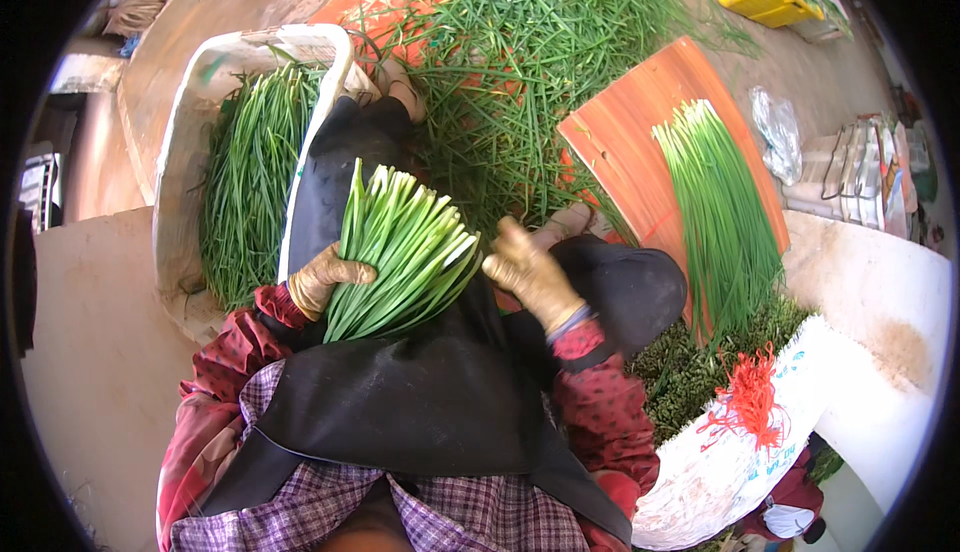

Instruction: The person gathers leeks from a bin, removes loose leaves by hand, and aligns the stalks. They then place the bundle on a board, wrap it with a red tie, and set the finished bundle onto a large white bag.

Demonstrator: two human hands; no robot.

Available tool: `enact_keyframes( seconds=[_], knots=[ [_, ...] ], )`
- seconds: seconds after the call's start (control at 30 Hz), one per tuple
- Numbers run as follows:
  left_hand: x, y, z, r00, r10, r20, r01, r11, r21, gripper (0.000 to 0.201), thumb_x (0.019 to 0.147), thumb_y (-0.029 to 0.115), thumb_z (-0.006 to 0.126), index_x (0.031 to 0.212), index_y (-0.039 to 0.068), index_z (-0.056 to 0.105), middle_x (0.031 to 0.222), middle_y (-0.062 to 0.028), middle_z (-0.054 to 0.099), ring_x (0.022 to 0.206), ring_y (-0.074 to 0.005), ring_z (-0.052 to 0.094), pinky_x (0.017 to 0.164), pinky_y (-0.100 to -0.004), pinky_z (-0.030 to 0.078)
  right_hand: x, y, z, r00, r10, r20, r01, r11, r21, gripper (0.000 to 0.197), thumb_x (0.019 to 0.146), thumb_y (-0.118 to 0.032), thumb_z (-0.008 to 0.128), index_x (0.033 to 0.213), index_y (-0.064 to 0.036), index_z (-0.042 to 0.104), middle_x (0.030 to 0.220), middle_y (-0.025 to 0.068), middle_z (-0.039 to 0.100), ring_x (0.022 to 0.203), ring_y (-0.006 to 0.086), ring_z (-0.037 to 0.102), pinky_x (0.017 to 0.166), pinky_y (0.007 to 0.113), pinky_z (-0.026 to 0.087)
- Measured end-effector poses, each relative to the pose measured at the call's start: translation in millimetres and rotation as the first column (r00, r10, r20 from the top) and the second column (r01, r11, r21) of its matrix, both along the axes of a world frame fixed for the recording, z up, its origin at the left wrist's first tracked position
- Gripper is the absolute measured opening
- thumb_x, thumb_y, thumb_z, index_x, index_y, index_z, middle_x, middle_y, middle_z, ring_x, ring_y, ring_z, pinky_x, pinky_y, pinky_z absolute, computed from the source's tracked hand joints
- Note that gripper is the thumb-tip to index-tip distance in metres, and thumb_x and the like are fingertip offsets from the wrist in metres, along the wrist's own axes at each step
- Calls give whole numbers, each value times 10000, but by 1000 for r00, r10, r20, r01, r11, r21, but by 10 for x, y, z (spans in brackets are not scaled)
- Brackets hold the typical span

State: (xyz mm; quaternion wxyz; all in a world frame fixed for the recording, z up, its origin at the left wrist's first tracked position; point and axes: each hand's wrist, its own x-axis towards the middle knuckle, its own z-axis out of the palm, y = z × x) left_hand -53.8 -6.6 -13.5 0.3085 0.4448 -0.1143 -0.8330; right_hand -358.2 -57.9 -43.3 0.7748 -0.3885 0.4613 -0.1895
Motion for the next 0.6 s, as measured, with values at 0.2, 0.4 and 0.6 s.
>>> enact_keyframes(
  seconds=[0.2,0.4,0.6],
  knots=[
    [-121,-56,115,991,-111,80,115,992,-42,556,746,81,743,1255,24,527,1098,-79,647,971,-189,621,904,-329,476,806,-92,133,842,-312,441,354,935,-14,959,775,-493,720,1435,14,243,1290,134,492,1133,166,483,976,298,386],
    [-127,-58,121,973,-219,73,224,972,-73,553,780,144,742,1270,34,511,1136,-65,616,1027,-178,582,925,-325,451,1154,-252,233,955,-177,238,278,816,-507,703,821,-291,727,1387,-42,393,1256,163,525,1106,175,517,972,293,401],
    [-64,-157,133,924,-342,168,356,933,-60,619,783,272,753,1286,21,494,1130,-70,615,1014,-176,586,927,-328,451,1126,-291,112,927,-186,326,311,865,-393,218,919,-155,597,1070,2,603,1074,66,641,987,140,563,916,279,431]
  ],
)
